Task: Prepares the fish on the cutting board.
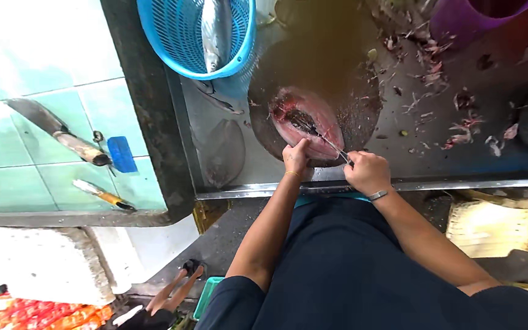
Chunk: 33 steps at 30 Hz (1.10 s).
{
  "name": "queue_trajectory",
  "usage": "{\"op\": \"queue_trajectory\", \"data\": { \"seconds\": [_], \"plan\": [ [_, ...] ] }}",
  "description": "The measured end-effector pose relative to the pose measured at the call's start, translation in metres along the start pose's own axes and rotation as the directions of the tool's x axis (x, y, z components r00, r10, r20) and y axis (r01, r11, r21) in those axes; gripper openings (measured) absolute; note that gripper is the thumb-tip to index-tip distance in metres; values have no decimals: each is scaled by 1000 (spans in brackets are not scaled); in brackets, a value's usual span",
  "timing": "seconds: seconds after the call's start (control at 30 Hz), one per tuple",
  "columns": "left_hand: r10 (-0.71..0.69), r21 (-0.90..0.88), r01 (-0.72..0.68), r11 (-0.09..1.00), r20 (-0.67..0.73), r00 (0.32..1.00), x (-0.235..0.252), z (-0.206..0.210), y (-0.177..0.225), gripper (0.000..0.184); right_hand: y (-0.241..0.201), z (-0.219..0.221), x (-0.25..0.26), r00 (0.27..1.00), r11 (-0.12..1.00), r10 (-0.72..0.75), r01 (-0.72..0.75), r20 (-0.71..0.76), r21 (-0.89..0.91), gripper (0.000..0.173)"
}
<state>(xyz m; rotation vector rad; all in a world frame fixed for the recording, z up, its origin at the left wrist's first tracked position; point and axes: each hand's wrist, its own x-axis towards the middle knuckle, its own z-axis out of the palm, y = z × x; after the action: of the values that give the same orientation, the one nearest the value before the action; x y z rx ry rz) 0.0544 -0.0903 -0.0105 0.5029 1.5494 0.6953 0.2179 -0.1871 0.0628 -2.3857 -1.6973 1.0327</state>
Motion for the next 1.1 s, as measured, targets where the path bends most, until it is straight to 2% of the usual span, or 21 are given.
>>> {"op": "queue_trajectory", "data": {
  "seconds": [0.03, 0.1, 0.17, 0.3, 0.37, 0.43, 0.53, 0.63, 0.7, 0.77, 0.8, 0.87, 0.9, 1.0, 1.1],
  "plan": [
    [-6, -9, 6, 1000, -4, 1000, 0, 1, -1, 30, -2, 1, -1, 1000, 1000, -8, 8, -17, 16, 29],
    [-8, -26, 8, 1000, -10, 1000, -1, 3, 0, 27, -14, 8, 11, 998, 999, -7, 5, 55, 40, 36],
    [-15, -12, 15, 1000, -34, 999, -2, 2, -2, 25, -18, 11, 19, 991, 999, -11, 7, 136, 31, 29],
    [-13, -16, 12, 1000, -61, 998, 1, 4, -2, 23, -8, -3, 7, 999, 1000, -21, 21, 43, -18, 27],
    [-14, -22, 13, 1000, -62, 998, 0, 6, -1, 23, -14, 0, 14, 997, 1000, -18, 20, 78, -20, 35],
    [-21, -29, 18, 999, -78, 997, -2, 7, -2, 24, -17, 4, 19, 992, 999, -20, 25, 125, -43, 32],
    [-23, -26, 21, 999, -95, 995, -2, 11, 3, 26, -6, -5, 10, 999, 998, -33, 35, 39, -49, 26],
    [-14, -3, 14, 1000, -90, 996, -3, 13, 2, 27, -6, 4, 14, 998, 999, -34, 34, 45, -7, 34],
    [-7, 26, 10, 1000, -101, 995, -9, 11, -2, 29, 0, 9, 8, 996, 1000, -26, 26, 80, 3, 29],
    [33, 34, -30, 999, -101, 994, -6, 16, 3, 35, 13, -1, 0, 999, 999, -40, 40, -6, -2, 24],
    [45, 37, -42, 998, -102, 994, -8, 18, 1, 40, 17, -4, -2, 1000, 1000, -19, 19, -8, -15, 27],
    [44, 94, -34, 995, -105, 994, -18, 22, -9, 49, 18, 1, 1, 996, 999, 38, -35, 84, -33, 37],
    [51, 121, -37, 992, -115, 992, -19, 26, -11, 51, 21, 5, 5, 995, 999, 22, -19, 94, -30, 35],
    [80, 137, -60, 989, -145, 986, -16, 28, -8, 53, 45, -7, -10, 996, 998, -61, 61, -60, -1, 21],
    [92, 97, -78, 992, -153, 984, -18, 32, -10, 54, 59, -24, -28, 996, 1000, 17, -17, -83, 4, 23]
  ]
}}
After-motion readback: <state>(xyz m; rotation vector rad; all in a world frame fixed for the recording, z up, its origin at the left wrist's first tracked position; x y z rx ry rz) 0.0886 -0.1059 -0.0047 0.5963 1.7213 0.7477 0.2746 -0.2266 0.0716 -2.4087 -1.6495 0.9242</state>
